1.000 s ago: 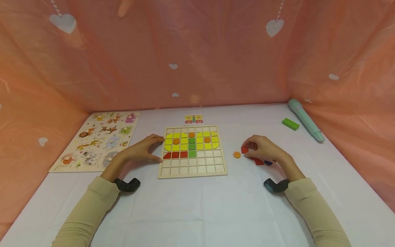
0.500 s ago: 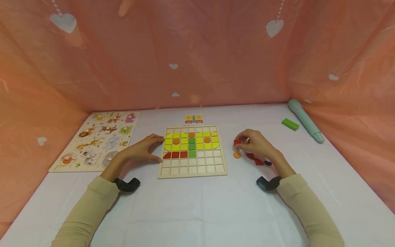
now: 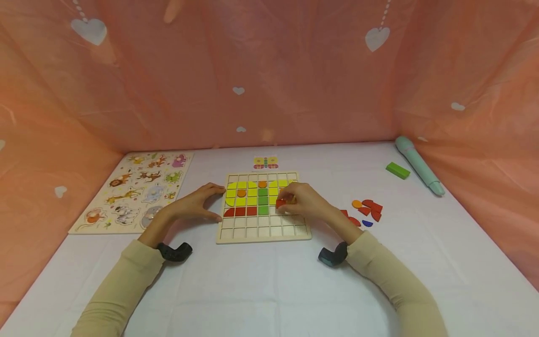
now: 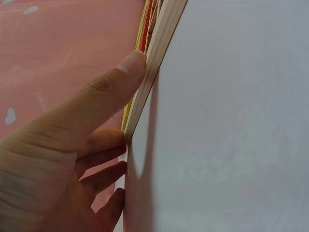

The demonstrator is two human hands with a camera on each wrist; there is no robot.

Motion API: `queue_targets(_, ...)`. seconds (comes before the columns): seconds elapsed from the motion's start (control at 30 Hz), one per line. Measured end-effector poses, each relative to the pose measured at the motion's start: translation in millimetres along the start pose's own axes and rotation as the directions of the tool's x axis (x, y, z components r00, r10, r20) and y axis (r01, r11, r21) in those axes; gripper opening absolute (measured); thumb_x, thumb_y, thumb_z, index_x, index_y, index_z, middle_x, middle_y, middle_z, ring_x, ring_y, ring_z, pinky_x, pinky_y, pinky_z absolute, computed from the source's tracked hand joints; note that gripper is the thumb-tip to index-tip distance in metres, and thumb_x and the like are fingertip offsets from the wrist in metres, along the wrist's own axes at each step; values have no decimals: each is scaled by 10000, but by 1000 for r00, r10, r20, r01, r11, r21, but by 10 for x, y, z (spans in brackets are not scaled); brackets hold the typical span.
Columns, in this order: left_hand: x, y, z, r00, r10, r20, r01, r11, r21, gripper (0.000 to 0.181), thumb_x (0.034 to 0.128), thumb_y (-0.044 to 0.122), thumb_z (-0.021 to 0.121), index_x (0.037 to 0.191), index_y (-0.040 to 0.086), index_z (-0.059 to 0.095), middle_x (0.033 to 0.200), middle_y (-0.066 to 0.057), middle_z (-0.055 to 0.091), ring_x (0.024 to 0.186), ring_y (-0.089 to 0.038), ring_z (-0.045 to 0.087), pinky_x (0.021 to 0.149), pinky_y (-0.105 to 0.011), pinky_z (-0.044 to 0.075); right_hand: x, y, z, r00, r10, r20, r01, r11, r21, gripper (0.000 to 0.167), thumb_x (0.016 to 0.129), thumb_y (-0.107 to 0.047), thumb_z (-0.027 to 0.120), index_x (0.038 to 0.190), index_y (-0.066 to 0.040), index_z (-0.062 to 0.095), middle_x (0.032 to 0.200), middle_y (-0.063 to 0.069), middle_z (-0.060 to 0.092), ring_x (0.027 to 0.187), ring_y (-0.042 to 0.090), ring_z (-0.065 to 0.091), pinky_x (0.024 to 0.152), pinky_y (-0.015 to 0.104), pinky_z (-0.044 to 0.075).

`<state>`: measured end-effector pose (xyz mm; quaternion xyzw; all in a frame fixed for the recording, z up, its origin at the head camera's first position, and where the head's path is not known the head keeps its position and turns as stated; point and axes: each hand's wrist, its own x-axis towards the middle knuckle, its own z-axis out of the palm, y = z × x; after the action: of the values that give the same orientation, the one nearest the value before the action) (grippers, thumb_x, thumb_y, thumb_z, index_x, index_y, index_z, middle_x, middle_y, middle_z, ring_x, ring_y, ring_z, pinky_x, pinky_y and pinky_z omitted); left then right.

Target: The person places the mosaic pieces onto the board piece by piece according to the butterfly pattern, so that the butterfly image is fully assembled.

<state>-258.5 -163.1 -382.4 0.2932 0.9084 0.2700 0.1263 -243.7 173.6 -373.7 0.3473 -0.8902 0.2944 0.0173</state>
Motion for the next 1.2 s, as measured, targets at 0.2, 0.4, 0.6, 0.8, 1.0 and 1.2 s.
queue_targets(0.2, -2, -18, -1, 1000, 18, -7, -18, 1000, 7, 844, 718, 341, 798, 1374, -10, 399, 1397, -164, 366, 1326, -317, 296, 1132, -466, 199, 82, -50, 128, 999, -15, 51, 16, 1000, -18, 257, 768, -239, 767, 957, -75, 708, 896, -18, 655, 812, 133, 520, 700, 267, 466)
queue_targets(0.4, 4, -19, 8, 1000, 8, -8, -8, 1000, 10, 842, 720, 352, 795, 1376, -1, 401, 1398, -151, 369, 1329, -308, 295, 1131, -466, 200, 89, -40, 148, 998, -49, 50, 51, 998, -31, 251, 761, -238, 770, 945, -75, 717, 869, -28, 651, 774, 109, 518, 675, 239, 470)
queue_targets(0.6, -5, 15, -6, 1000, -6, -5, 6, 1000, 2, 833, 719, 318, 802, 1376, -3, 402, 1390, -156, 376, 1326, -308, 299, 1133, -465, 199, 96, -7, 159, 996, -82, 39, 83, 996, -27, 256, 756, -239, 770, 945, -76, 717, 859, -38, 652, 767, 102, 523, 682, 241, 473)
queue_targets(0.8, -4, 17, -8, 1000, -13, -3, 13, 1000, 1, 839, 717, 327, 804, 1379, 5, 401, 1392, -151, 378, 1327, -303, 301, 1133, -460, 199, 98, -4, 172, 996, -84, 32, 85, 996, -17, 266, 747, -243, 773, 942, -72, 718, 865, -27, 661, 766, 116, 525, 690, 259, 474)
queue_targets(1.0, -1, 11, 4, 1000, -9, -7, 9, 1000, 5, 849, 716, 354, 800, 1379, 7, 400, 1389, -152, 382, 1321, -306, 310, 1128, -468, 210, 102, -19, 164, 996, -82, 32, 83, 996, -15, 287, 738, -258, 778, 940, -64, 716, 865, -6, 655, 768, 127, 525, 688, 271, 476)
queue_targets(1.2, 0, -4, 0, 1000, -5, -5, 5, 1000, 4, 850, 714, 345, 803, 1378, 1, 399, 1391, -155, 378, 1322, -307, 308, 1129, -466, 208, 40, 4, -42, 996, -89, -19, 90, 993, 72, 223, 758, -171, 773, 931, -50, 699, 860, 4, 651, 760, 137, 545, 683, 273, 491)
